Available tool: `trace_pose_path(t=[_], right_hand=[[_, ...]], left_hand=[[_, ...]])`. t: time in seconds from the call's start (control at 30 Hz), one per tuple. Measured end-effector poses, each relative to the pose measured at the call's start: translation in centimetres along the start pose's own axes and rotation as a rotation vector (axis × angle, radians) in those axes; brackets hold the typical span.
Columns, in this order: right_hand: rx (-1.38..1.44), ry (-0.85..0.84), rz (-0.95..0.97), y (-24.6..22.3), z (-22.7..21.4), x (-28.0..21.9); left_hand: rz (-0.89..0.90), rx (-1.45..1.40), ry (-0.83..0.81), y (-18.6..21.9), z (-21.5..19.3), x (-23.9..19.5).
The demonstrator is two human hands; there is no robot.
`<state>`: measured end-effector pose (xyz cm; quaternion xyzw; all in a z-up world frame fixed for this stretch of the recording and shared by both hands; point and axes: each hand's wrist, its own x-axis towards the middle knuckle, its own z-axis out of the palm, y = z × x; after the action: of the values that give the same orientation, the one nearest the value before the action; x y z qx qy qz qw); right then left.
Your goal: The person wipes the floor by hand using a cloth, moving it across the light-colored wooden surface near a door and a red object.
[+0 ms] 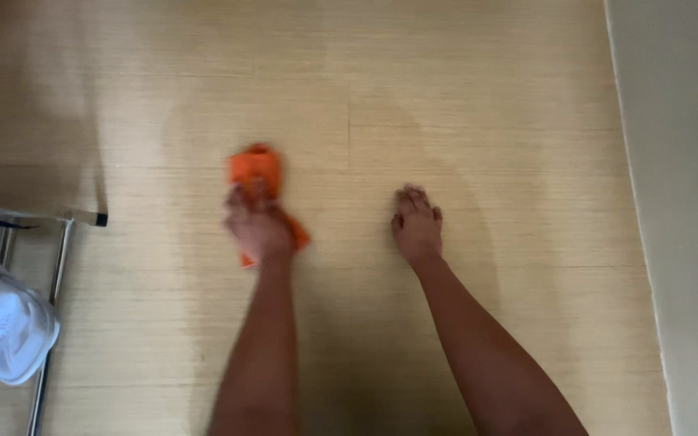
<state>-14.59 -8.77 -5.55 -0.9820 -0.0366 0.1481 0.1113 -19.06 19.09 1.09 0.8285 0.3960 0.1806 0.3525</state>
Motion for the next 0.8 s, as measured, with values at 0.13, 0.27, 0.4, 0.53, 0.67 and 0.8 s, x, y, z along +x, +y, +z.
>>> trace_pose_path(t=[0.13,0.27,0.4,0.53,0.67,0.8], right_hand=[[0.013,-0.046,-0.004,0.4,-0.3,-0.4],[-0.025,-0.063,-0.026,1.0,0.6,0.4],[0.020,-0.061,-0.006,-0.2,-0.5,-0.2],[0.018,-0.048,0.021,-0.3,-0.1,0.3],[0.068,-0.078,0.042,-0.4,-0.4,-0.9],[0.106,0.024,-0.009,-1.2,-1.4,-2.1]], left_hand=[[-0.010,0.546,-0.126,-7.4,3.3,2.4],[0.037,0.184,0.124,1.3,2.8,-5.3],[0.262,0.390,-0.080,5.3,3.2,-13.6],[0.645,0.327,-0.332,1.7,8.4,-17.4],[0.560,0.598,-0.539,0.9,7.6,-14.4],[-0.098,-0.190,-0.285,2.0,4.0,-7.9]])
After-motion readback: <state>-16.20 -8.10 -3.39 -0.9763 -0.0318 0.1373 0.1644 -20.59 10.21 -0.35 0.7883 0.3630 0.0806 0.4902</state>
